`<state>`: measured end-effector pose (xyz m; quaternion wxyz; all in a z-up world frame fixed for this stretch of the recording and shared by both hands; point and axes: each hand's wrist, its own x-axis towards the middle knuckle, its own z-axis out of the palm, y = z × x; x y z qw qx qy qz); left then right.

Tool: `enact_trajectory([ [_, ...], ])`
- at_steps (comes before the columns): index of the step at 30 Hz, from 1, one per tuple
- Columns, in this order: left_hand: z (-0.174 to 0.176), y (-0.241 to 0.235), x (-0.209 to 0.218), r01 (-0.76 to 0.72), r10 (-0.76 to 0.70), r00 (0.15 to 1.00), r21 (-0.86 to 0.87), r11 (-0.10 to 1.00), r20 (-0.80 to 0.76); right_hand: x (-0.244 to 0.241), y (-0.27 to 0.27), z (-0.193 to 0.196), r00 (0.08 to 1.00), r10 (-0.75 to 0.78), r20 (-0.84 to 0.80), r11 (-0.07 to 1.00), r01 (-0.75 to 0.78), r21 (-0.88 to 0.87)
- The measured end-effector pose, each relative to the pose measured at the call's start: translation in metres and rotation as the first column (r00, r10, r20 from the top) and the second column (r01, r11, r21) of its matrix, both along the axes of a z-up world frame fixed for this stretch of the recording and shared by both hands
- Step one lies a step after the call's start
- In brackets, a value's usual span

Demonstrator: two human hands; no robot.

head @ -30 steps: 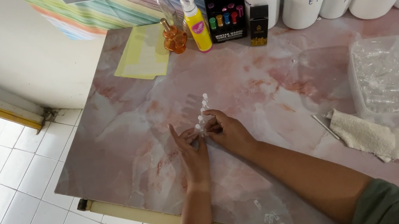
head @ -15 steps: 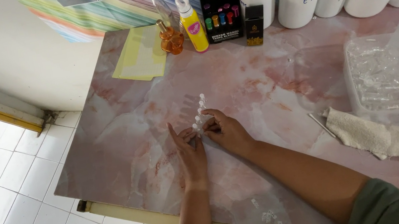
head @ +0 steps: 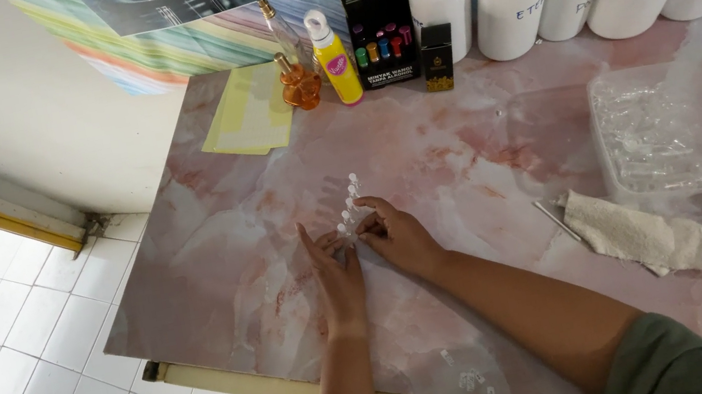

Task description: Assembling perfume sprayer heads by manually inserting plastic dip tubes into the sprayer mechanism.

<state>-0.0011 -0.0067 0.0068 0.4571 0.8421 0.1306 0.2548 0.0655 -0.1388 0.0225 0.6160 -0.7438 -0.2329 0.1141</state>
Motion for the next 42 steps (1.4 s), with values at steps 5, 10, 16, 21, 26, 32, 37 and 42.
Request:
enact_trajectory([
  [5,-0.001,-0.011,-0.012,-0.067,0.062,0.993,0.046,0.997,0.104,0.011,-0.01,-0.001,0.999,-0.032,0.001,0.994,0.032,0.103],
  [10,0.037,-0.067,-0.021,0.094,-0.079,0.928,-0.023,0.995,0.364,0.001,-0.062,0.048,0.964,-0.046,0.262,0.999,0.048,-0.002],
  [16,0.081,-0.145,-0.003,0.482,-0.468,0.818,0.044,0.875,0.335,-0.03,-0.171,0.071,0.642,-0.057,0.765,0.932,0.309,-0.19],
  [21,0.052,-0.203,0.027,0.684,-0.739,0.624,0.28,0.674,0.253,-0.044,-0.246,0.02,0.564,-0.096,0.82,0.777,0.557,-0.292],
  [26,0.023,-0.227,0.03,0.702,-0.826,0.543,0.457,0.547,0.154,-0.043,-0.278,-0.033,0.563,-0.131,0.816,0.792,0.555,-0.255],
  [32,0.008,-0.218,0.031,0.807,-0.877,0.463,0.35,0.476,0.126,-0.047,-0.275,-0.041,0.689,-0.19,0.7,0.846,0.477,-0.24],
  [37,0.013,-0.217,0.032,0.867,-0.897,0.433,0.231,0.441,0.088,-0.046,-0.277,-0.041,0.714,-0.19,0.674,0.856,0.457,-0.243],
  [42,0.019,-0.219,0.03,0.867,-0.895,0.442,0.231,0.442,0.055,-0.049,-0.275,-0.035,0.716,-0.19,0.671,0.86,0.451,-0.238],
])
